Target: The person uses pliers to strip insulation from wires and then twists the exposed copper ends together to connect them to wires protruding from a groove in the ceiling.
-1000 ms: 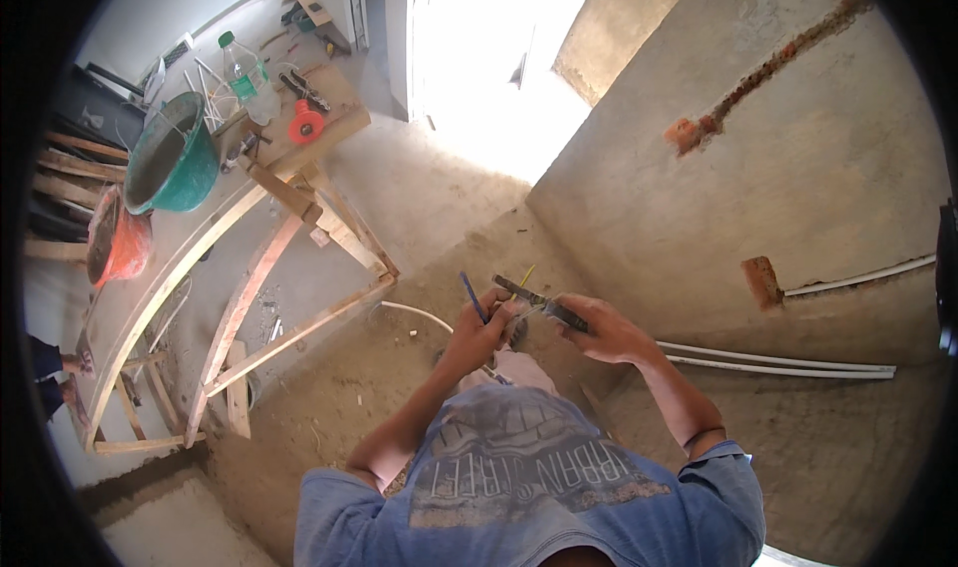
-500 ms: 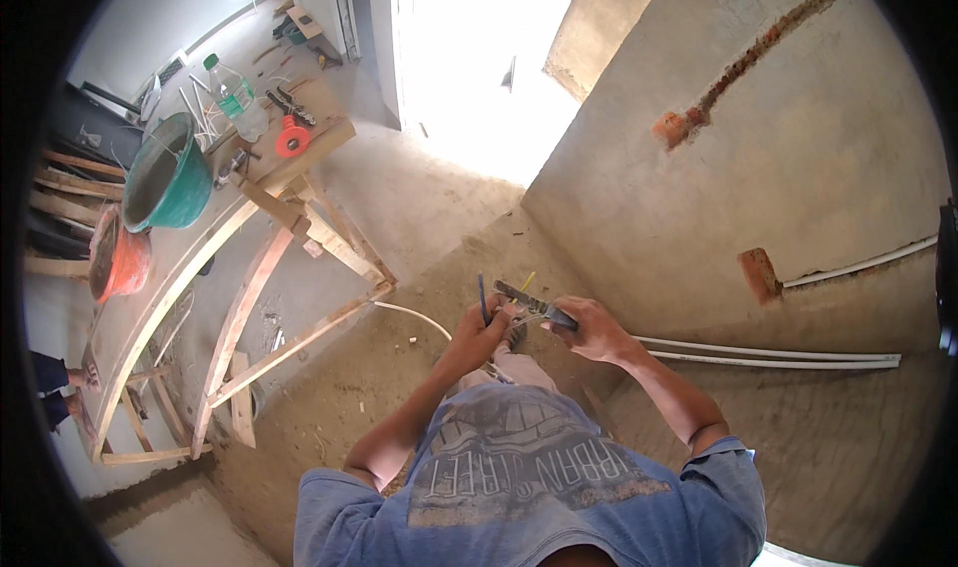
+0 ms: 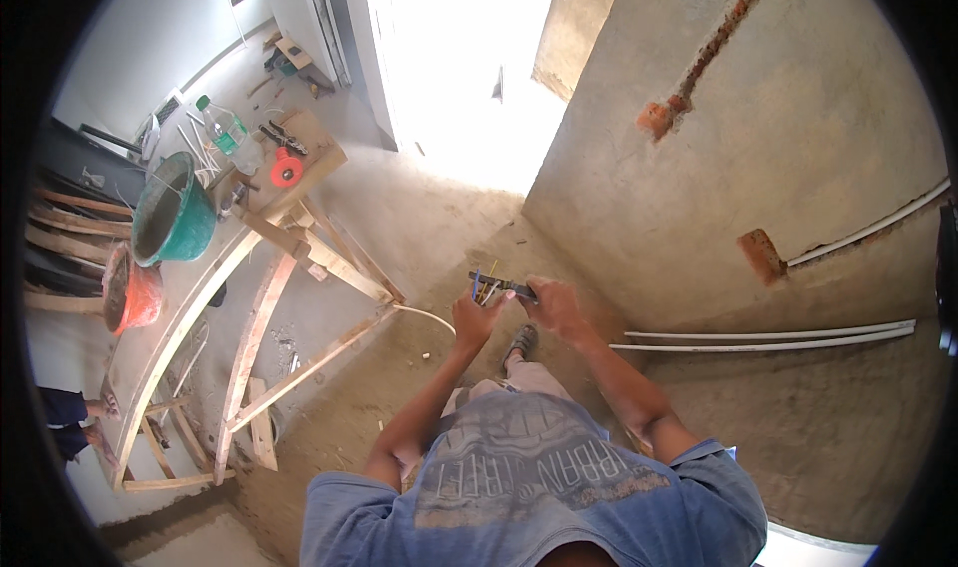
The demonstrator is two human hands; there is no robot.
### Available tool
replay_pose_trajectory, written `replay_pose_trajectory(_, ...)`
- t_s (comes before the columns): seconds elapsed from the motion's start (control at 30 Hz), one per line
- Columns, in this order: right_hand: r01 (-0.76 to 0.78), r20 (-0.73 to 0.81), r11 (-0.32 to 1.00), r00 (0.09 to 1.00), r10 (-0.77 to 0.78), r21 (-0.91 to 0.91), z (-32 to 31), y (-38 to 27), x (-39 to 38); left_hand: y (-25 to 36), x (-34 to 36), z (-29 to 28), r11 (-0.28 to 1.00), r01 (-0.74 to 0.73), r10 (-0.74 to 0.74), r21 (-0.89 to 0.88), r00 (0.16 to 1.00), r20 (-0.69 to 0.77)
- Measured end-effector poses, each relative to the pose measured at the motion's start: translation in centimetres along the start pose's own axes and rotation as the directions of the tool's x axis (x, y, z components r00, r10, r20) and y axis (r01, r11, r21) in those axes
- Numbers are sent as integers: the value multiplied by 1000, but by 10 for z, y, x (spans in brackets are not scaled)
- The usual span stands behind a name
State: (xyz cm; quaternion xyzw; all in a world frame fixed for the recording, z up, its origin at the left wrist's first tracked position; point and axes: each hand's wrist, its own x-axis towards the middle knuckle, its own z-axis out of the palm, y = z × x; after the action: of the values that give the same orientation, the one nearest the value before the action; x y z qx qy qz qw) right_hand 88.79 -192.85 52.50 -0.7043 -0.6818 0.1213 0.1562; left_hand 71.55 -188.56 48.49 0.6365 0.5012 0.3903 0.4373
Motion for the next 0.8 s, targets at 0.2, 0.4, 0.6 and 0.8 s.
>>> replay_pose_trajectory(0.2, -202, 14, 978, 979, 201, 50, 30, -6, 6, -15, 11, 8, 997, 9, 0, 81, 995, -103)
replay_pose_trajectory(0.4, -324, 41, 943, 946, 321, 81, 71, 3, 13, -53, 22, 19, 980, 75, -59, 184, 994, -88)
replay_pose_trajectory(0.6, -444, 117, 885, 895, 430, 140, 90, 1, 27, -75, 42, 21, 943, 151, -143, 297, 989, -46)
replay_pose_trajectory(0.8, -538, 202, 828, 838, 506, 158, 97, -4, 46, -96, 65, 20, 901, 230, -231, 368, 972, -44)
